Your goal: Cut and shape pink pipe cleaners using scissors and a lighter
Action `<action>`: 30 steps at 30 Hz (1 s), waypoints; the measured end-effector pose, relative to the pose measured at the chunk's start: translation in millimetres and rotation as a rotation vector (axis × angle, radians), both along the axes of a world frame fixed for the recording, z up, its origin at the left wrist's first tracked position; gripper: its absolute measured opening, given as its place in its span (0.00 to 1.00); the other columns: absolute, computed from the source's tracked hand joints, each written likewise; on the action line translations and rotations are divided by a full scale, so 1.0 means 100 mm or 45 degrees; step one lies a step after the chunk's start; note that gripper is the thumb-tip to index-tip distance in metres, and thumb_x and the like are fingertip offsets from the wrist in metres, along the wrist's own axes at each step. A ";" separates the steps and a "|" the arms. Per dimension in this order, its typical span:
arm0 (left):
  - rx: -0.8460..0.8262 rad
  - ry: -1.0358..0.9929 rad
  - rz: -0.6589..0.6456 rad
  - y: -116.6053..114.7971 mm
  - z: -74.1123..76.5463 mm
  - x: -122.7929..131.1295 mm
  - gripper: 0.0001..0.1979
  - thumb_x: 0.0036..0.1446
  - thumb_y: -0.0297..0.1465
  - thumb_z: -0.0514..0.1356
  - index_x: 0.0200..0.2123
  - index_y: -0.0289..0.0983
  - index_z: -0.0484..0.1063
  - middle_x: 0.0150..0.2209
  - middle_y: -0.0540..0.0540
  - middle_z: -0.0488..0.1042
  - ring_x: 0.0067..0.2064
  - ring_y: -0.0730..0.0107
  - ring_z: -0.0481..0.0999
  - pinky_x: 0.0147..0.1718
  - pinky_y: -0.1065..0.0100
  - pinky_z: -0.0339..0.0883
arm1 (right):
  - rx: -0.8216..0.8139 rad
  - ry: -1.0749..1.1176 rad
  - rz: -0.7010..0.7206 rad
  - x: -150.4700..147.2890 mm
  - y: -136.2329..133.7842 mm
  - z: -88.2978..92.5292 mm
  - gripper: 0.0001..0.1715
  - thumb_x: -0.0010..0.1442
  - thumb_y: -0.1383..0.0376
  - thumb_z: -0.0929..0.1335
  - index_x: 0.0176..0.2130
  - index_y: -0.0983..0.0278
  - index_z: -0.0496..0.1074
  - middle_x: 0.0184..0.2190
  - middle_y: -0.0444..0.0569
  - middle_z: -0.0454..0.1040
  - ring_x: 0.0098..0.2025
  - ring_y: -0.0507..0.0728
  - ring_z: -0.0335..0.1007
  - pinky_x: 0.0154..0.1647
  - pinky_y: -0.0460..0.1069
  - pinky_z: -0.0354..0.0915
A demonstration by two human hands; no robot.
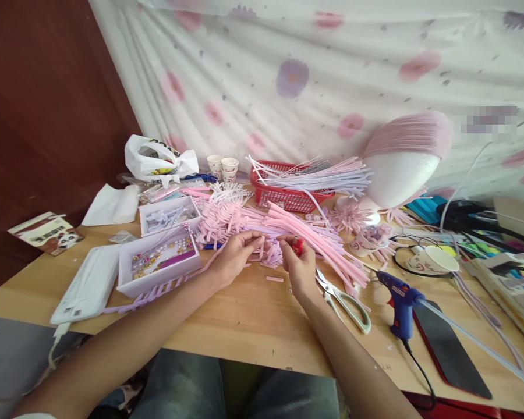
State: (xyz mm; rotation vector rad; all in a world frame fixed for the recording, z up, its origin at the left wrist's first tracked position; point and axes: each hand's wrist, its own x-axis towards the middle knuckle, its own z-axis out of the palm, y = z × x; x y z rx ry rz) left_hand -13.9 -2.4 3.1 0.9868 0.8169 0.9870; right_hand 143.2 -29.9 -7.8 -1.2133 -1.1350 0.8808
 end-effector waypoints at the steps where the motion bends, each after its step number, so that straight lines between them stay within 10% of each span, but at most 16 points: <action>1: 0.025 0.022 -0.008 -0.02 0.02 0.00 0.20 0.50 0.43 0.70 0.41 0.37 0.74 0.31 0.49 0.78 0.31 0.71 0.76 0.33 0.70 0.66 | -0.011 0.015 0.019 0.00 0.00 0.01 0.19 0.58 0.51 0.70 0.38 0.64 0.74 0.17 0.37 0.56 0.19 0.49 0.46 0.20 0.47 0.46; 12: 0.155 -0.079 -0.096 -0.03 0.04 0.03 0.22 0.49 0.41 0.71 0.38 0.38 0.66 0.21 0.55 0.72 0.26 0.75 0.69 0.28 0.73 0.57 | -0.091 0.181 0.358 -0.05 0.00 0.10 0.16 0.54 0.54 0.74 0.30 0.65 0.74 0.21 0.42 0.67 0.18 0.46 0.44 0.18 0.46 0.43; 21: 0.010 -0.080 -0.009 -0.03 0.03 0.02 0.19 0.44 0.40 0.73 0.35 0.35 0.75 0.29 0.47 0.79 0.28 0.73 0.74 0.29 0.71 0.63 | -0.014 0.148 0.001 -0.01 0.04 -0.02 0.20 0.55 0.50 0.73 0.30 0.63 0.70 0.17 0.37 0.56 0.19 0.48 0.46 0.20 0.46 0.47; 30: 0.017 -0.042 0.156 0.02 -0.04 0.02 0.19 0.40 0.40 0.75 0.35 0.35 0.83 0.32 0.44 0.82 0.29 0.73 0.75 0.33 0.68 0.72 | -0.107 0.059 0.038 -0.01 0.00 0.01 0.30 0.64 0.41 0.58 0.33 0.63 0.69 0.20 0.39 0.56 0.19 0.49 0.45 0.19 0.46 0.44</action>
